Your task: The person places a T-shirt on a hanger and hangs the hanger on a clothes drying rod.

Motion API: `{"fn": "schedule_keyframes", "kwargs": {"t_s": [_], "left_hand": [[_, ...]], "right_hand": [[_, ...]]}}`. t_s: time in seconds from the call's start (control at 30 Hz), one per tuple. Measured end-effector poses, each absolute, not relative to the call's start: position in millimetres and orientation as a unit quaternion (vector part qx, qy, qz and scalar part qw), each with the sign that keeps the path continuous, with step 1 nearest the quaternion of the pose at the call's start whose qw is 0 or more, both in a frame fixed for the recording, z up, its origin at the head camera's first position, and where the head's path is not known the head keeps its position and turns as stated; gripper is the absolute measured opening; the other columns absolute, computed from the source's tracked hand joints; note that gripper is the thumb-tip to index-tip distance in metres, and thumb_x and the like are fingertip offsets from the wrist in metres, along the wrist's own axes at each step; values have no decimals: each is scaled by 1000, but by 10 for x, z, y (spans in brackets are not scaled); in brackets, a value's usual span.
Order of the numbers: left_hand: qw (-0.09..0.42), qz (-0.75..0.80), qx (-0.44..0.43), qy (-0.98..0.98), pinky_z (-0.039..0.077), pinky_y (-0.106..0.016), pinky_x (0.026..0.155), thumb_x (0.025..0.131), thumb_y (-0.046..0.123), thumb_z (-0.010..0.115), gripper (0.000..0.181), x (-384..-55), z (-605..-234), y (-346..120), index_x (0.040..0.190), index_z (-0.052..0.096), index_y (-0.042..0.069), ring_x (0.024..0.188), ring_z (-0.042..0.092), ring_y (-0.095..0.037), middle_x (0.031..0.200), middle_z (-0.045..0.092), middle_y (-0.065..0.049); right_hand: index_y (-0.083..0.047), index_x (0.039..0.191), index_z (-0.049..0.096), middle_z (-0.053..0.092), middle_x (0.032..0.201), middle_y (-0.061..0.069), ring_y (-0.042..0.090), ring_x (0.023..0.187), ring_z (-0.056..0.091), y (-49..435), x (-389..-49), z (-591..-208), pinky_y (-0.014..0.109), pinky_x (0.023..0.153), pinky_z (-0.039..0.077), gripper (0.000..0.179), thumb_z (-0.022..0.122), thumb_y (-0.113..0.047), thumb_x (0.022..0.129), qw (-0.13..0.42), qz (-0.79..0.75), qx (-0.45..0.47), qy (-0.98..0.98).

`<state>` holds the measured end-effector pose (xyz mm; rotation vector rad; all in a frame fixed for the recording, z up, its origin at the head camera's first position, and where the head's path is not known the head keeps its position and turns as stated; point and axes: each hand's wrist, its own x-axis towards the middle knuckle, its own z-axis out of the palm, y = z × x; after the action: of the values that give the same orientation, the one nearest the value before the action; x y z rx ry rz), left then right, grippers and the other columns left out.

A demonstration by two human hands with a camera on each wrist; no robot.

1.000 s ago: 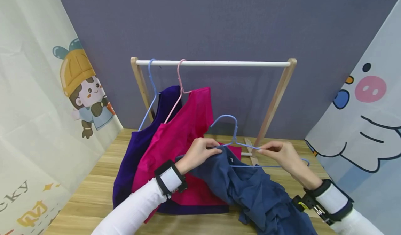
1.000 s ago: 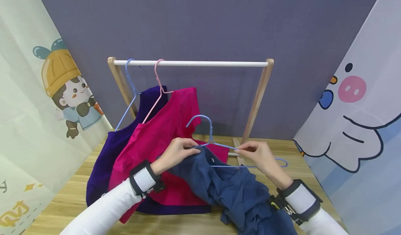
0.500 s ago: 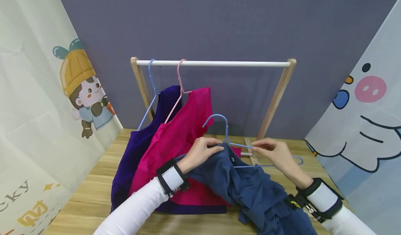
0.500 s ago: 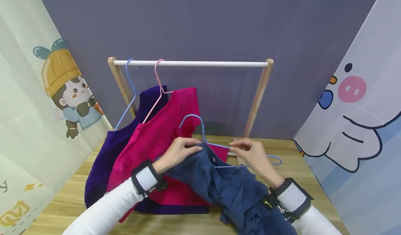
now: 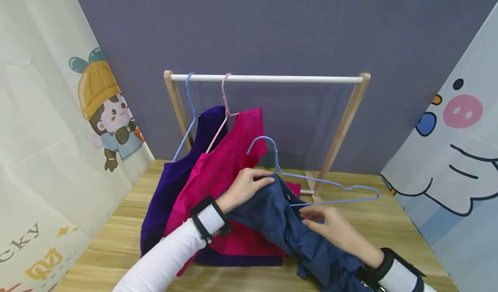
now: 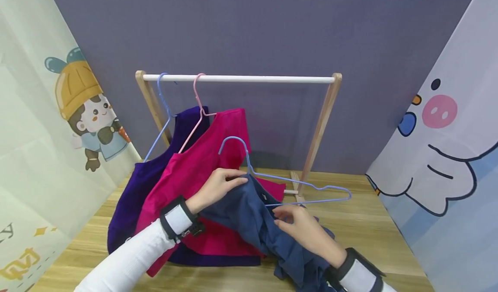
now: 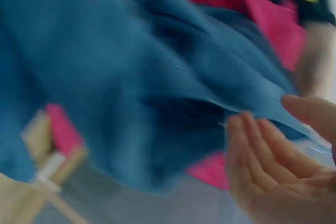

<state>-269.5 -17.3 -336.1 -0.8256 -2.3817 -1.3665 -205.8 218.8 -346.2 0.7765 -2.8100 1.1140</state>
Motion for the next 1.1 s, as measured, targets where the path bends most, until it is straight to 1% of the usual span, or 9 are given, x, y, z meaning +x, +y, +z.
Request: {"fn": "schedule_keyframes", "kwargs": {"t_s": [0.1,0.3,0.47,0.6,0.7,0.77,0.83,1.0,1.1], "left_hand": [[137,-474,-286,-821,46,-22,79,79,13,65,21,-2698,-3350,-182,97,68,1,89,62,-16,92,67,-10],[136,-474,-289,-821,45,-22,80,80,13,65,22,-2694,-3345,-203,98,68,2,89,62,-16,93,67,-9],[139,-474,-289,-820,45,-23,80,79,13,66,22,-2688,-3347,-229,98,68,2,90,62,-16,93,67,-9],[142,-474,-287,-821,45,-23,81,79,13,66,22,-2696,-3349,-261,98,68,2,90,62,-16,93,67,-9],[138,-479,-285,-819,45,-24,81,79,13,65,22,-2704,-3354,-294,99,68,2,90,62,-16,93,67,-9],[133,-483,-284,-817,45,-24,81,80,13,65,22,-2710,-3361,-319,99,68,2,89,62,-16,94,67,-9],[127,-487,-284,-816,45,-24,81,80,13,65,23,-2712,-3368,-344,100,67,2,90,61,-16,94,67,-9],[125,-485,-287,-816,45,-25,82,81,13,64,24,-2708,-3383,-406,101,67,1,93,60,-17,97,66,-10],[128,-482,-290,-817,45,-26,81,81,14,63,24,-2703,-3401,-435,101,66,0,93,60,-18,97,66,-11]], "right_hand": [[3,109,58,60,106,14,26,93,57,2174,-2111,-3662,35,75,47,31,61,-14,83,-11,322,222,-920],[3,112,57,58,111,14,31,104,52,2179,-2215,-3877,43,83,43,34,62,-11,81,23,257,205,-944],[3,107,60,61,104,13,28,95,55,2215,-2268,-3949,41,78,45,30,63,-7,79,25,219,240,-945],[-1,101,64,60,93,3,17,82,52,2283,-2278,-3983,32,68,45,24,64,-10,79,17,210,269,-940],[-4,91,67,56,82,-4,12,75,49,2379,-2280,-4003,26,62,43,15,65,-11,78,31,210,294,-932],[-5,85,67,54,78,-7,12,73,50,2466,-2278,-4004,26,61,43,9,65,-11,78,43,211,306,-928],[-6,81,66,54,79,-7,14,74,52,2562,-2274,-3989,27,62,45,6,64,-11,79,52,211,305,-927],[-11,81,64,58,85,-5,17,80,52,2795,-2258,-3893,28,64,45,2,64,-12,79,79,204,268,-938],[-12,81,63,58,85,-5,16,78,52,2918,-2250,-3817,28,62,45,5,65,-9,78,100,200,259,-940]]}}
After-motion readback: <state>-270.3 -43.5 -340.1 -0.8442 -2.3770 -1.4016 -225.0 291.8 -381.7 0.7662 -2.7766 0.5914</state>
